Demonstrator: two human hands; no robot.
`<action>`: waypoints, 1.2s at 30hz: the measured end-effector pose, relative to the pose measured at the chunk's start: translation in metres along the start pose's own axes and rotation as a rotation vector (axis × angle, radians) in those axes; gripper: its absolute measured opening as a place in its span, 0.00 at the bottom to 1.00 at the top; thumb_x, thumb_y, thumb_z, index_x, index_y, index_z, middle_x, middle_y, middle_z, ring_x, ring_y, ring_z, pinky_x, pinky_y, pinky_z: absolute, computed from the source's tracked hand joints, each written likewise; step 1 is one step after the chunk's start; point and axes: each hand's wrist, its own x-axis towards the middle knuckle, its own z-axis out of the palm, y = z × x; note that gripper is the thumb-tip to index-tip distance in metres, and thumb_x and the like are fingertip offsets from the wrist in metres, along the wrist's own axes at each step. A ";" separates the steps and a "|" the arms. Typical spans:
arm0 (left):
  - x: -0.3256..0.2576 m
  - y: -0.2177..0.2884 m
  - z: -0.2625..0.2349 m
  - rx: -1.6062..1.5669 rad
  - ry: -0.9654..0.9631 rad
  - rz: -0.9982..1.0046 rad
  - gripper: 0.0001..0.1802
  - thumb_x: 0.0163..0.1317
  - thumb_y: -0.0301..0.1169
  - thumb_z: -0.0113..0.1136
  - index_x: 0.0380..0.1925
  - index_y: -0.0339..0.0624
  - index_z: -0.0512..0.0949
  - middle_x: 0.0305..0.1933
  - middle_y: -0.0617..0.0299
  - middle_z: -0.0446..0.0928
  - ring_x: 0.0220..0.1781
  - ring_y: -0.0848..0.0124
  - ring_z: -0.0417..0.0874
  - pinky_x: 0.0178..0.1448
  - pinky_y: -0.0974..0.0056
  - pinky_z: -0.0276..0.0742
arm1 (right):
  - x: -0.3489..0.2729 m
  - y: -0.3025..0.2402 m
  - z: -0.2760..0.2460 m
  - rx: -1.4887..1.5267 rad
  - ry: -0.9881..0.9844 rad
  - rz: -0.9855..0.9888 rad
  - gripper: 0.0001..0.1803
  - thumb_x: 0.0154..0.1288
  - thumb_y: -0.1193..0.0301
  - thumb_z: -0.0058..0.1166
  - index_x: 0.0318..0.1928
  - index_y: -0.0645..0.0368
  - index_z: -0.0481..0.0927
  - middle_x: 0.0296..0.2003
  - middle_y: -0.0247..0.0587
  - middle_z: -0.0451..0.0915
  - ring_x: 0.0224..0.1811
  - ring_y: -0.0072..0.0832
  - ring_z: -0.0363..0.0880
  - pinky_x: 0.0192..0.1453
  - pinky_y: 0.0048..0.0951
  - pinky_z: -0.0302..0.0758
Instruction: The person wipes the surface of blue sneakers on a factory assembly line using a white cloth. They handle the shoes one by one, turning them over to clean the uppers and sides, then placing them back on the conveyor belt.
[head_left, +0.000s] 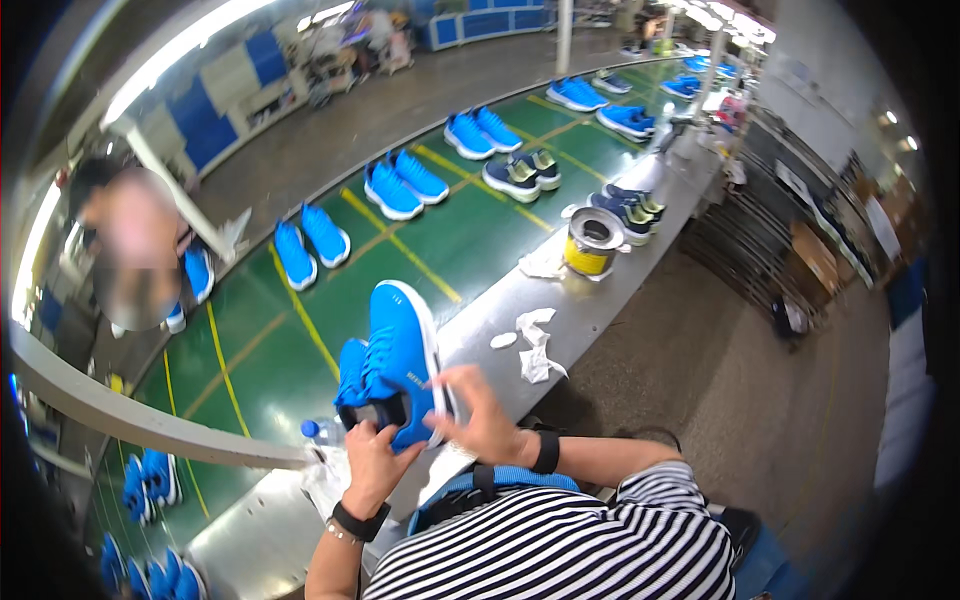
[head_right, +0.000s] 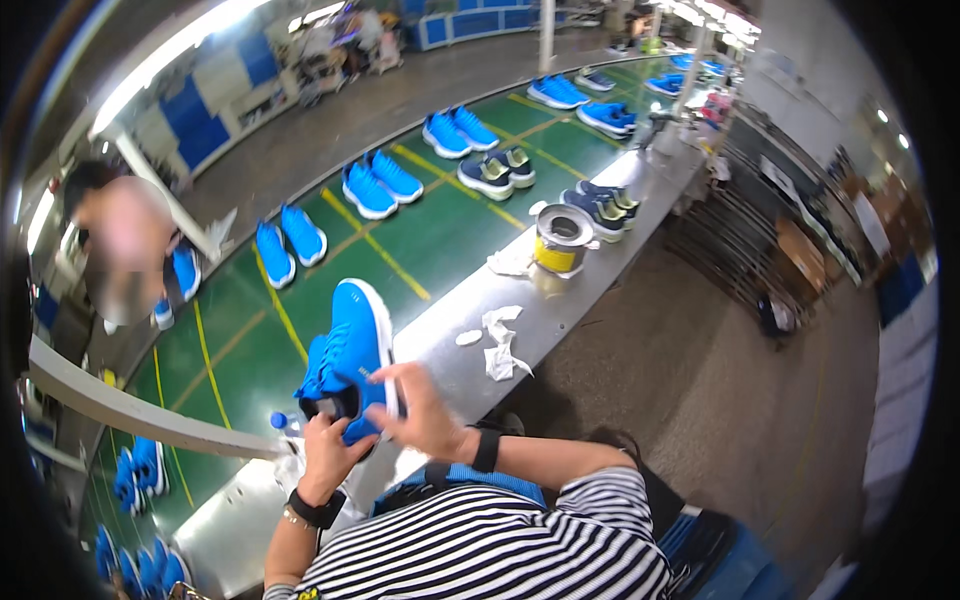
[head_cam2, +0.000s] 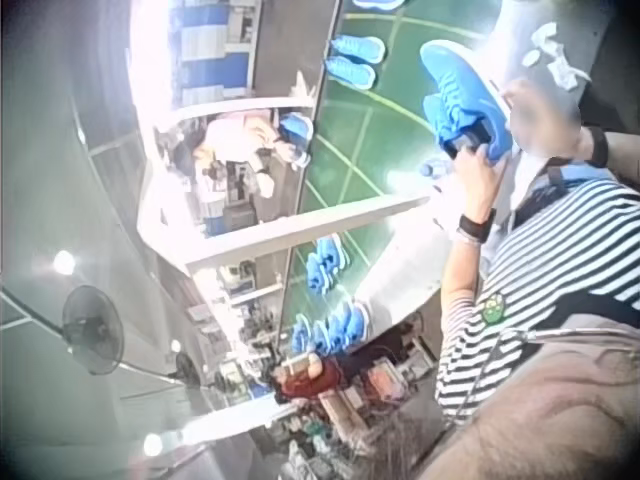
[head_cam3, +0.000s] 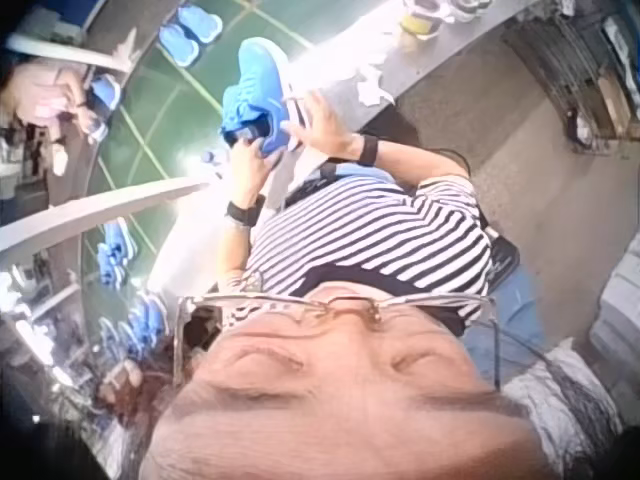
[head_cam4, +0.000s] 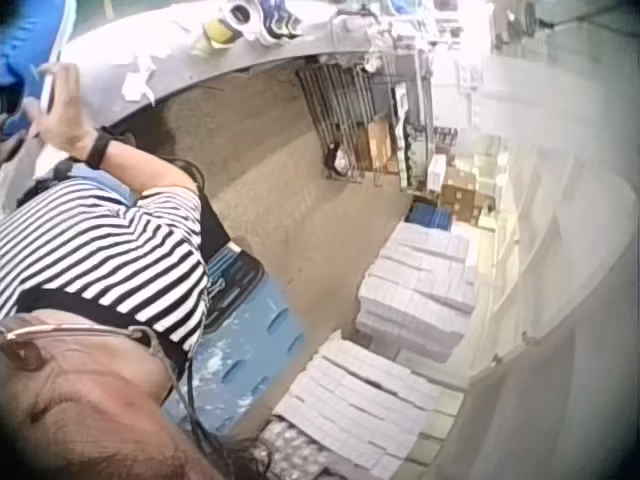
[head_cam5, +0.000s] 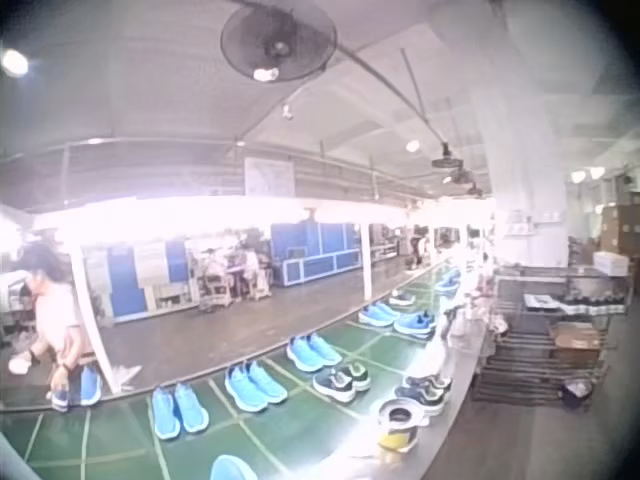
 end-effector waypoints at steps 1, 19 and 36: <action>0.010 0.014 0.016 0.028 0.001 0.000 0.20 0.36 0.44 0.70 0.27 0.42 0.81 0.28 0.50 0.71 0.35 0.56 0.71 0.40 0.56 0.64 | -0.012 0.037 -0.006 -0.045 -0.003 0.305 0.30 0.53 0.64 0.61 0.54 0.61 0.64 0.47 0.47 0.67 0.51 0.37 0.67 0.56 0.34 0.64; 0.026 0.074 0.118 -0.094 -0.308 -0.379 0.26 0.39 0.39 0.68 0.44 0.51 0.76 0.47 0.40 0.67 0.50 0.47 0.66 0.53 0.50 0.62 | 0.022 0.278 -0.129 0.161 -0.366 0.622 0.12 0.61 0.71 0.49 0.44 0.61 0.76 0.39 0.40 0.76 0.41 0.27 0.75 0.46 0.26 0.71; -0.009 0.000 0.130 -0.828 0.162 -0.883 0.36 0.52 0.25 0.53 0.62 0.37 0.51 0.61 0.51 0.56 0.60 0.62 0.60 0.60 0.60 0.60 | 0.004 0.282 -0.100 -0.878 -0.722 0.085 0.26 0.56 0.71 0.43 0.58 0.60 0.63 0.60 0.46 0.60 0.64 0.40 0.55 0.65 0.43 0.52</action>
